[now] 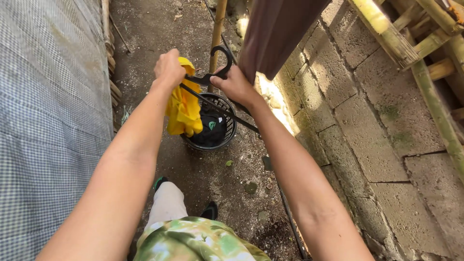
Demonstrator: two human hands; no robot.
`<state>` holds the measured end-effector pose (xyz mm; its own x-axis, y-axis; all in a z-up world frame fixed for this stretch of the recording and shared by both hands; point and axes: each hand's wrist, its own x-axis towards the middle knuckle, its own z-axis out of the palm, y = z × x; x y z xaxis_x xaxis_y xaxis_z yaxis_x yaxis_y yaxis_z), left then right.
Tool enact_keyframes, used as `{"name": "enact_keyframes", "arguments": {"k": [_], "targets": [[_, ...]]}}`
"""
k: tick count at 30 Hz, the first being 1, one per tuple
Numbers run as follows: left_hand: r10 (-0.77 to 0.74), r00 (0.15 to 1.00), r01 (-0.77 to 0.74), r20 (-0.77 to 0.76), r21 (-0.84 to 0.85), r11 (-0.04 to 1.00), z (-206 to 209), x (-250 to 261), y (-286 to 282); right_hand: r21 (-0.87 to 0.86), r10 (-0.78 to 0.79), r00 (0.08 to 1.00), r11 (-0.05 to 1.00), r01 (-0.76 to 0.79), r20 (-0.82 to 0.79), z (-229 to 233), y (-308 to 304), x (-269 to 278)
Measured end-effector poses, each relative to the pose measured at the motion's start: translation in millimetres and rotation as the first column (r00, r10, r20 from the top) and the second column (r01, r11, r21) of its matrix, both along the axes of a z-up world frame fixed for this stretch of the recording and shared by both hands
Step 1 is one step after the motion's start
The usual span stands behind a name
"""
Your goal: Hanging shirts on a rod using plastic hangers
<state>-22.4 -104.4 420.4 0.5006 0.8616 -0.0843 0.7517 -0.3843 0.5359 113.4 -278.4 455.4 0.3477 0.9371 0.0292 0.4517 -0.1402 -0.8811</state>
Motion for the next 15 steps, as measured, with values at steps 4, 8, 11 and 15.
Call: {"name": "enact_keyframes", "arguments": {"k": [4, 8, 11, 15], "targets": [[-0.125, 0.990, 0.124, 0.059, 0.016, 0.992, 11.5, -11.5, -2.8, 0.007, -0.028, 1.000, 1.000, 0.028, -0.009, -21.3, 18.7, -16.0], [-0.176, 0.961, 0.175, 0.215, 0.023, 0.984, 4.8, -15.4, 7.7, -0.033, -0.139, 0.986, 0.989, 0.142, 0.092, -42.9, 44.4, -27.5], [-0.195, 0.949, 0.206, 0.247, -0.020, 0.978, 31.9, -21.0, 0.8, -0.020, -0.169, 0.974, 0.985, 0.174, 0.153, -10.0, 43.3, -51.4], [-0.246, 0.935, 0.238, 0.257, 0.062, 0.969, 54.6, -31.6, 0.5, 0.071, -0.270, 0.936, 0.963, 0.261, 0.224, 8.3, 49.1, -67.9]]}}
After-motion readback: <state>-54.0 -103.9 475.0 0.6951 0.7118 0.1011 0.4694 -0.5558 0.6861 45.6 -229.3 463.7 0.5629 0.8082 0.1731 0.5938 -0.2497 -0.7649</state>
